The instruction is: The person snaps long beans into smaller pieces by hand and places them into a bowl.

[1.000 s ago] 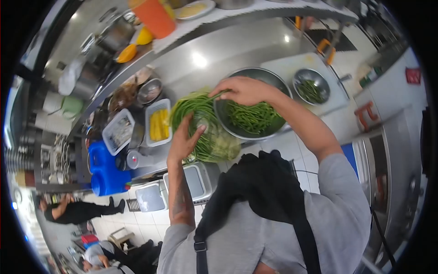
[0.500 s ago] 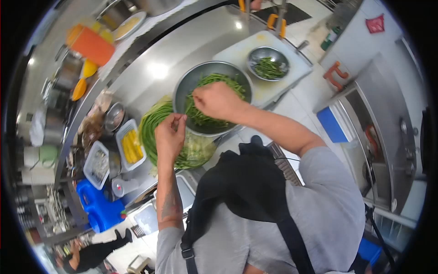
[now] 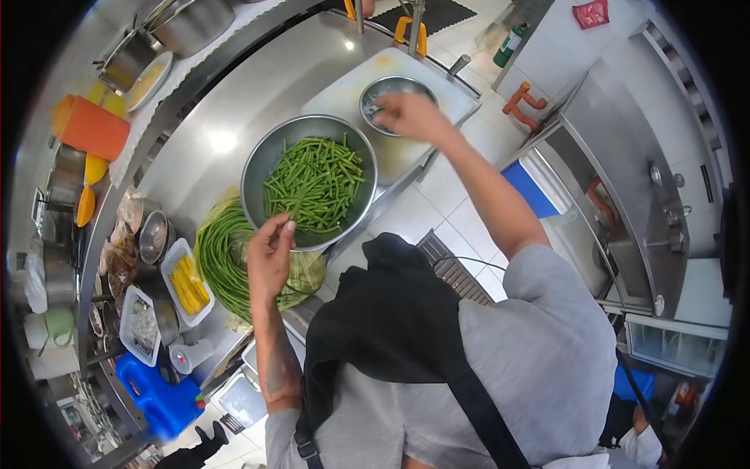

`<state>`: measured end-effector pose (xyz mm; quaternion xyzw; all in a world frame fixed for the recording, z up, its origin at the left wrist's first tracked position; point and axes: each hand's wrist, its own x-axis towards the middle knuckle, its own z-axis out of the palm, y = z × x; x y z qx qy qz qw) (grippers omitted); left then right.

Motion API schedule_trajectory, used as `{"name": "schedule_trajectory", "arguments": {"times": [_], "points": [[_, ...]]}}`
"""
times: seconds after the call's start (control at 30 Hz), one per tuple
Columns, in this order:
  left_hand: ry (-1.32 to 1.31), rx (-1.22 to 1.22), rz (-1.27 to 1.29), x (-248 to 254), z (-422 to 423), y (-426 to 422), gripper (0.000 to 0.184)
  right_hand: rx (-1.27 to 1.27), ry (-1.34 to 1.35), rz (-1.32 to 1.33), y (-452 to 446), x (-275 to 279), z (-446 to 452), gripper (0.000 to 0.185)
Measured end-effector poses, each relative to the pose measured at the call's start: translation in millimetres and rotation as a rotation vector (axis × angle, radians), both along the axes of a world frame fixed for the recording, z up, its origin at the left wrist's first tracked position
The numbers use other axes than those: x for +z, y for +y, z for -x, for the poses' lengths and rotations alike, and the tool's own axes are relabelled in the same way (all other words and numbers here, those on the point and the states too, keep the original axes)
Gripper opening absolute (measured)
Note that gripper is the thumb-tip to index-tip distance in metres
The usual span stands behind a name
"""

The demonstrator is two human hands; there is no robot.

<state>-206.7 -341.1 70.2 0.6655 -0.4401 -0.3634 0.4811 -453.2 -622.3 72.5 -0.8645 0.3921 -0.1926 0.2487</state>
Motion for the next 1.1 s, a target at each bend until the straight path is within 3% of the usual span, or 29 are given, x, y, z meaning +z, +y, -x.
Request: {"name": "schedule_trajectory", "arguments": {"times": [0.13, 0.2, 0.23, 0.33, 0.4, 0.57, 0.67, 0.73, 0.87, 0.93, 0.97, 1.03, 1.1], "points": [[0.070, 0.003, -0.040, -11.6, 21.1, -11.8, 0.024, 0.402, -0.116, -0.287, 70.3, -0.8, -33.7, 0.043], [0.022, -0.018, -0.089, -13.0, 25.8, -14.2, 0.023, 0.648, -0.347, -0.609, 84.2, -2.8, -47.0, 0.037], [-0.015, 0.012, -0.096, -12.7, 29.1, -14.8, 0.023, 0.683, -0.349, -0.629, 82.9, -2.6, -52.0, 0.037], [-0.030, 0.052, -0.135, 6.2, 42.7, -21.2, 0.023, 0.785, -0.193, -0.501, 74.4, -2.2, -61.1, 0.026], [-0.092, 0.077, -0.213, 9.6, 46.2, -23.0, 0.023, 0.689, -0.160, -0.199, 65.6, -3.1, -63.1, 0.018], [-0.233, 0.242, -0.236, 3.4, 61.8, -29.2, 0.021, 0.833, -0.173, -0.234, 62.1, -6.6, -67.4, 0.018], [-0.387, 0.398, -0.325, -2.4, 75.3, -39.2, 0.022, 0.758, -0.018, 0.017, 74.6, -24.5, -82.7, 0.023], [-0.465, 0.450, -0.281, -16.1, 75.6, -40.2, 0.023, 0.551, 0.050, 0.225, 81.5, -49.5, -94.9, 0.032], [-0.371, 0.444, -0.241, -24.6, 67.6, -37.4, 0.024, 0.532, -0.274, 0.409, 55.6, -61.4, -98.1, 0.041], [-0.100, 0.382, -0.178, -29.0, 61.6, -34.0, 0.025, 0.757, -0.533, 0.196, 52.8, -46.3, -91.6, 0.035], [-0.097, 0.382, -0.183, -28.5, 60.6, -33.2, 0.025, 0.757, -0.531, 0.190, 51.5, -37.5, -88.2, 0.035], [0.197, 0.306, -0.212, -23.5, 59.6, -32.3, 0.025, 0.908, -0.143, -0.408, 49.3, -23.8, -83.3, 0.029], [0.104, 0.314, -0.197, -18.9, 69.0, -30.0, 0.025, 0.817, -0.183, -0.399, 38.5, -26.0, -82.0, 0.026]]}}
